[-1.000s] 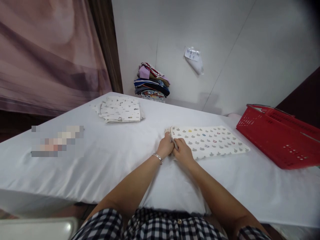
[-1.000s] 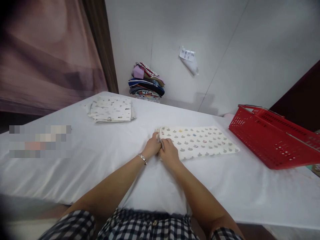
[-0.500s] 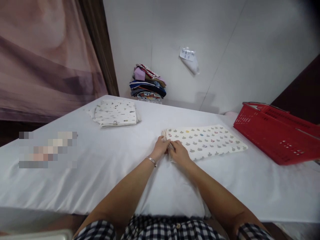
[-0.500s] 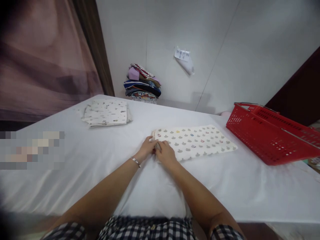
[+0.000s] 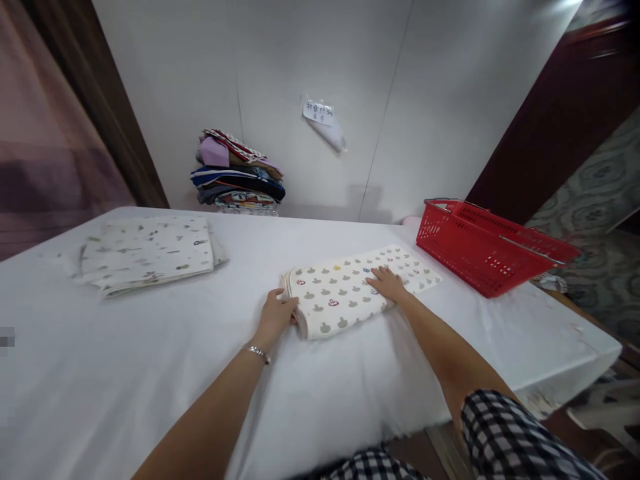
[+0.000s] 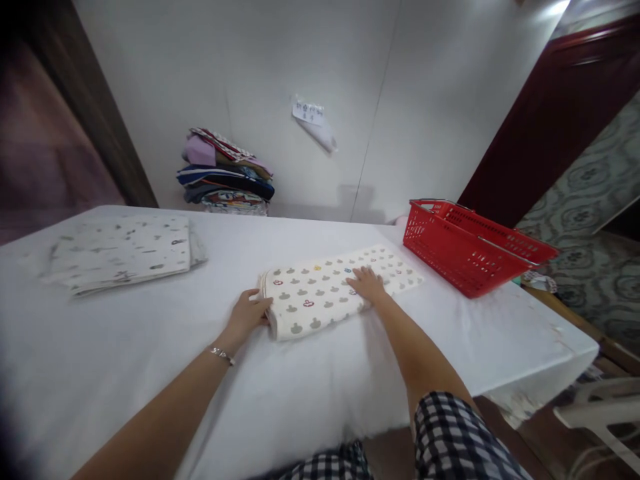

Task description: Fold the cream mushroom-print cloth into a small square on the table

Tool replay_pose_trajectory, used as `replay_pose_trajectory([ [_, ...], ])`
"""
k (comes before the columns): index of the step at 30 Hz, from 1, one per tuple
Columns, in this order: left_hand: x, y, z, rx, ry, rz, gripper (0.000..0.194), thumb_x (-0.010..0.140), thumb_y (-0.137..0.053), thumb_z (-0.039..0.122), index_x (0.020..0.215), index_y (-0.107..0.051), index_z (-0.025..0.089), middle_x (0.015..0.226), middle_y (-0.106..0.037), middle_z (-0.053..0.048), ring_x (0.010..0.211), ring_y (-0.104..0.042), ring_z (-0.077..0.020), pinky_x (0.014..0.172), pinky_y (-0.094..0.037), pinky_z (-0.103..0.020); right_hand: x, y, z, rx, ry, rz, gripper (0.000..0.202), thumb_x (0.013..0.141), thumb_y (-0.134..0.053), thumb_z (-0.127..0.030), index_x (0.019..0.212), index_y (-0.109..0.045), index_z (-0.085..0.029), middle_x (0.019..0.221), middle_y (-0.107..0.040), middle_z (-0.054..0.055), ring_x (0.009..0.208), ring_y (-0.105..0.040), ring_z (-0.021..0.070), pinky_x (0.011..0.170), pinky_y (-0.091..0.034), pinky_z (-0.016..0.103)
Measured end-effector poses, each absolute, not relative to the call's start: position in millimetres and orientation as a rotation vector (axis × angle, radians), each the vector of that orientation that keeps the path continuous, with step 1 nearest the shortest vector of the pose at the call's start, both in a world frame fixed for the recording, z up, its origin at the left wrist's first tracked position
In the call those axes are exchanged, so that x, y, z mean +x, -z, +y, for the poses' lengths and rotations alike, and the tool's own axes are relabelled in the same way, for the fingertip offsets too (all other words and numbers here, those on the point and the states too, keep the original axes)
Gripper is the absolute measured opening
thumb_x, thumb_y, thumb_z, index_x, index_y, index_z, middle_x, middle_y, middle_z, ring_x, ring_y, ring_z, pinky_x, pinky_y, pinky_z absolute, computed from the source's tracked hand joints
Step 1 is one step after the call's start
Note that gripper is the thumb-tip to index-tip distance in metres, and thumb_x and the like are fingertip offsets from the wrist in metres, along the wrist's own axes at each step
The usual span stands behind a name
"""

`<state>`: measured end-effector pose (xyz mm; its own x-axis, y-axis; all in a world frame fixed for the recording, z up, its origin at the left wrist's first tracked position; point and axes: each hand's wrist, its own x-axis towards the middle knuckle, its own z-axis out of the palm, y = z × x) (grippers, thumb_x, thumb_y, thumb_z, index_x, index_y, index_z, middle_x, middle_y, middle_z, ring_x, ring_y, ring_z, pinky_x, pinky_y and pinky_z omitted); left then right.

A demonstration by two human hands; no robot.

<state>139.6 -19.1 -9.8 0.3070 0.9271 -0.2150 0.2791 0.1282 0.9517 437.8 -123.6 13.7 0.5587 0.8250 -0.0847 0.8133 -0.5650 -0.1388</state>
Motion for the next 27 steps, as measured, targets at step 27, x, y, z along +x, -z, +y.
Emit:
replay_pose_trajectory([
  [27,134,10,-21,1.634,-0.582,1.215,0.069,0.078,-0.048,0.028,0.140,-0.020,0.023,0.066,-0.057,0.003,0.053,-0.055,-0.0123,0.048,-0.045,-0.021,500,10,-48,-2.724,-0.215,-1.467,0.058,0.091,-0.025,-0.054,0.142,-0.023,-0.028,0.152,-0.011,0.006,0.137,-0.009,0.0283,0.105,-0.012,0.056],
])
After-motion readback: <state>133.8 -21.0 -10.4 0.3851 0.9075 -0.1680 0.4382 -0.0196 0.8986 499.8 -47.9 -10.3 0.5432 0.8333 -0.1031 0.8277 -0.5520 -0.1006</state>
